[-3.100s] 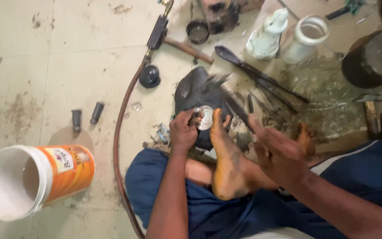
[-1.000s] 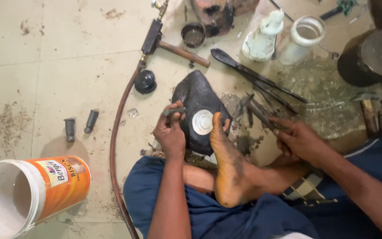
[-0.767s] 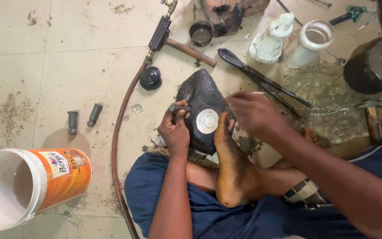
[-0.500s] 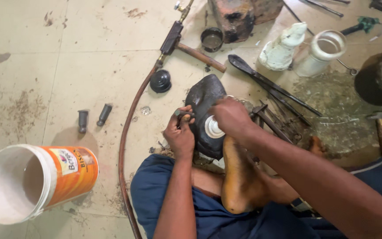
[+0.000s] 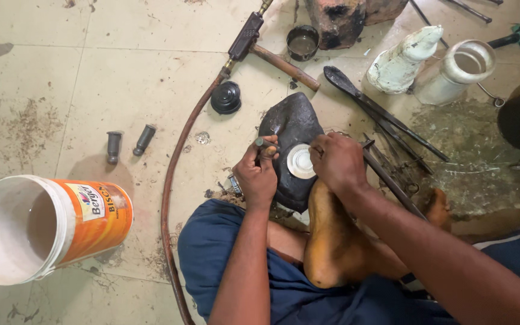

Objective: The person sits on the floor and uses a hammer and punch to shape a small metal ring on an anvil. They repeatedly strike the punch with the hammer, occasionally rotating the ring to work different sections.

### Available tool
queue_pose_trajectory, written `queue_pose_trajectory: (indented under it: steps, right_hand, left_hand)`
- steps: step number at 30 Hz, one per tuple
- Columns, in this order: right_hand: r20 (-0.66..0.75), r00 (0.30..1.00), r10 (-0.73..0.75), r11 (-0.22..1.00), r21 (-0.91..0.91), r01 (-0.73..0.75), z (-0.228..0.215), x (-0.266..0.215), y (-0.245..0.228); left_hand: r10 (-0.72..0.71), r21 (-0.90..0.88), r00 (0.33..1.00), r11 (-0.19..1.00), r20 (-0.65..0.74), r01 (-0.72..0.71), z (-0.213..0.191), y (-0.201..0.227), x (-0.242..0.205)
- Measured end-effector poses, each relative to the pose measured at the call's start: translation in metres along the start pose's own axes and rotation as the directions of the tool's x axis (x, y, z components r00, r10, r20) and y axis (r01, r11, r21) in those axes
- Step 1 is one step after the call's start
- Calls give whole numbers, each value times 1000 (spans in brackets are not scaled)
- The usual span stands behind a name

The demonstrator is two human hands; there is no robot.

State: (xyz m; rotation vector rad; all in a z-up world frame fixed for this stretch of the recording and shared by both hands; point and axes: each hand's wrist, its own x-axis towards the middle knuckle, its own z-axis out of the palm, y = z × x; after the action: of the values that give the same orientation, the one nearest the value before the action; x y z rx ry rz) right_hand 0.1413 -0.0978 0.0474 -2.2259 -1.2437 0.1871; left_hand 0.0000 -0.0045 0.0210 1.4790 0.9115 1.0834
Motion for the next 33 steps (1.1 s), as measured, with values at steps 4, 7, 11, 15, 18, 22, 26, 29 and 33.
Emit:
queue_pose_trajectory:
  steps: [4,7,11,15,18,22,26,29,33]
  right_hand:
    - [138,979,152,987,-74,-143,-2,8,0]
    - [181,967,180,981,-106,-163,-6,9,-1]
    - [199,967,162,984,-99,-145,-9,10,-2]
    - [147,977,153,985,-105,-138,-9,16,-8]
    - [230,950,212,977,-62,-203,-17,20,-10]
    - [481,756,445,872,-41,-487,-36,25,2]
    - [323,886,333,934,-242,-263,-60,-1,48]
    - [351,906,237,929,-354,-105,-71,-50,93]
    - [628,535,565,739,-95,-667,-67,-81,132]
  left_hand:
    - [-1,85,999,996,46,-3,-5,7,-5]
    - [85,207,990,973,111,-107,-6,11,-8]
    - [219,254,954,929,207,-269,-2,14,-10]
    - [193,243,947,935,255,-257,2,15,-11]
    - [207,198,947,946,245,-258,4,14,-13]
    - [180,316,940,909,289,-271,3,12,-15]
    - [208,342,936,890,283,-301,3,9,-15]
    - [146,331,950,913,277,-237,7,8,-14]
    - [159,308,951,921,267,-240,7,11,-16]
